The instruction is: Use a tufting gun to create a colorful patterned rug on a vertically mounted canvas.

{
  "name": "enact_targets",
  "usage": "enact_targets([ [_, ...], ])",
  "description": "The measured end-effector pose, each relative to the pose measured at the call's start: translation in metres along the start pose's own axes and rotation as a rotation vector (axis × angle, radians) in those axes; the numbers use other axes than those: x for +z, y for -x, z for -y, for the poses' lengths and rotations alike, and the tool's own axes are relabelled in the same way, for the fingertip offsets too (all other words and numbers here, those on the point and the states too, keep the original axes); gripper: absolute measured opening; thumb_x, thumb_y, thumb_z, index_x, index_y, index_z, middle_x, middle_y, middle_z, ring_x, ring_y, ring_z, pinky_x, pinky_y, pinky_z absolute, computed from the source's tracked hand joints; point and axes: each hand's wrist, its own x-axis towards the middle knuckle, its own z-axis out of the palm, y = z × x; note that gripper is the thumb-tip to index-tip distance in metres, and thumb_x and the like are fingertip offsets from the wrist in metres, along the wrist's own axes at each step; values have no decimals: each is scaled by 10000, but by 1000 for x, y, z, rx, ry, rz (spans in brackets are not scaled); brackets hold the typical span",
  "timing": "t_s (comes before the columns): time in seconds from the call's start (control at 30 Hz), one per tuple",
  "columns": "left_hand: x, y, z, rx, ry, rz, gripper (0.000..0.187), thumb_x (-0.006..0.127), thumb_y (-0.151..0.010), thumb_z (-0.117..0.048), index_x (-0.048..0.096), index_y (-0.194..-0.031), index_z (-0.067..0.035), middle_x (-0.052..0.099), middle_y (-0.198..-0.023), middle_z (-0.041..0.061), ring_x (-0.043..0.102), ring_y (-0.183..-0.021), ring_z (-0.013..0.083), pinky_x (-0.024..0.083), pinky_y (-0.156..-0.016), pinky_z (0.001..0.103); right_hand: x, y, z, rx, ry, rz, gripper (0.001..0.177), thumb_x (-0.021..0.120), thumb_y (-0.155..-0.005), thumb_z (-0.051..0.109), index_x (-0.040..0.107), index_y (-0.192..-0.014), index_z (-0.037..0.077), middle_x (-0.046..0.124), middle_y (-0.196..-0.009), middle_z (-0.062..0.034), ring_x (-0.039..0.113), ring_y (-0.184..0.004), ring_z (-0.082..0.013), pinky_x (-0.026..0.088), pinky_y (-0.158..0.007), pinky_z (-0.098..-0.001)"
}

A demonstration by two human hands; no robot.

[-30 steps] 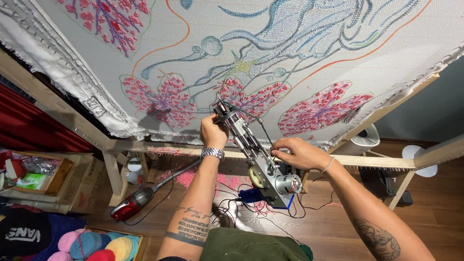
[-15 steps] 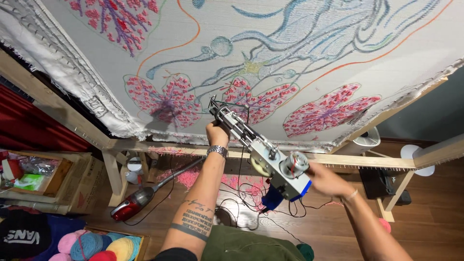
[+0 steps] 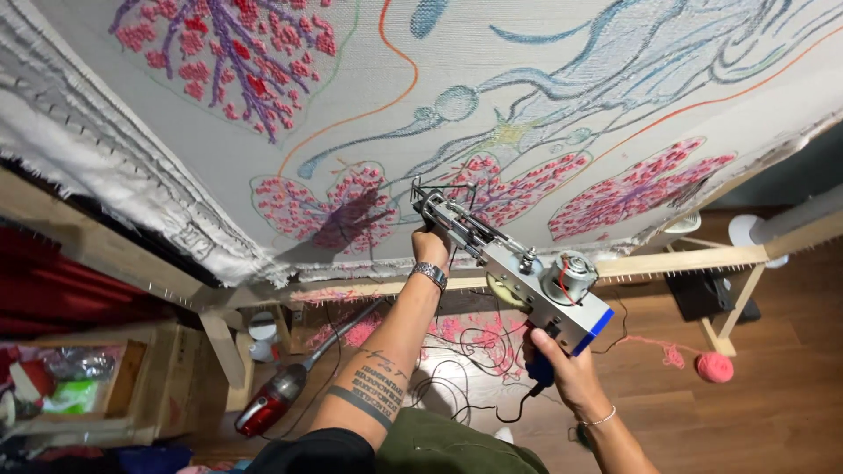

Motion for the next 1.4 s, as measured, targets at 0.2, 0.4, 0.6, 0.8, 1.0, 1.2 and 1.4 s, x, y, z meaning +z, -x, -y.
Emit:
enact_targets([
  [0.2,-28,-12,2,53,-377,152,308,686,-942,-230,717,-808,46,646,-693,47,523,-622,142,415,-566,357,18,10,-44,-133,138,-132,274,701,-917,215,685,-1044,-27,681,-859,-83,618,-720,-166,505,-634,-307],
  [0.4,-47,8,-61,120,-792,201,388,725,-886,-372,723,-798,5,665,-625,88,594,-574,175,456,-568,377,67,17,-51,-309,207,-246,398,746,-830,200,632,-1155,-1,666,-1017,-28,608,-880,-135,521,-773,-283],
  [0.6,-54,9,-100,212,-1043,281,241,622,-857,-361,782,-939,-200,705,-664,121,691,-618,276,482,-598,421,109,12,-27,-322,969,-155,354,873,-775,244,734,-1043,60,733,-872,-71,674,-802,-220,531,-749,-344],
  [0.8,-58,28,-127,194,-1243,259,381,662,-842,-474,680,-752,-104,721,-705,97,704,-727,326,511,-694,436,134,22,-33,-501,580,-279,332,740,-824,86,682,-1146,32,738,-1049,-112,717,-934,-268,551,-837,-354],
  [1.0,-60,29,-142,235,-1312,273,369,648,-857,-454,664,-715,-113,707,-669,109,707,-677,317,507,-671,429,137,20,-77,-528,670,-294,307,719,-804,41,702,-1111,48,733,-1050,-112,704,-979,-277,549,-859,-378],
  [1.2,-62,24,-150,280,-1302,245,342,670,-832,-447,693,-720,-124,717,-679,83,696,-707,302,491,-690,429,139,15,-104,-544,798,-307,302,716,-824,45,713,-1126,70,735,-1050,-110,701,-986,-297,545,-842,-389],
  [1.4,-61,17,-156,284,-1353,273,332,649,-856,-460,734,-802,-144,727,-730,102,713,-787,337,516,-755,457,146,7,-114,-461,729,-346,322,729,-824,58,709,-1146,65,735,-1063,-117,707,-983,-290,546,-845,-382],
])
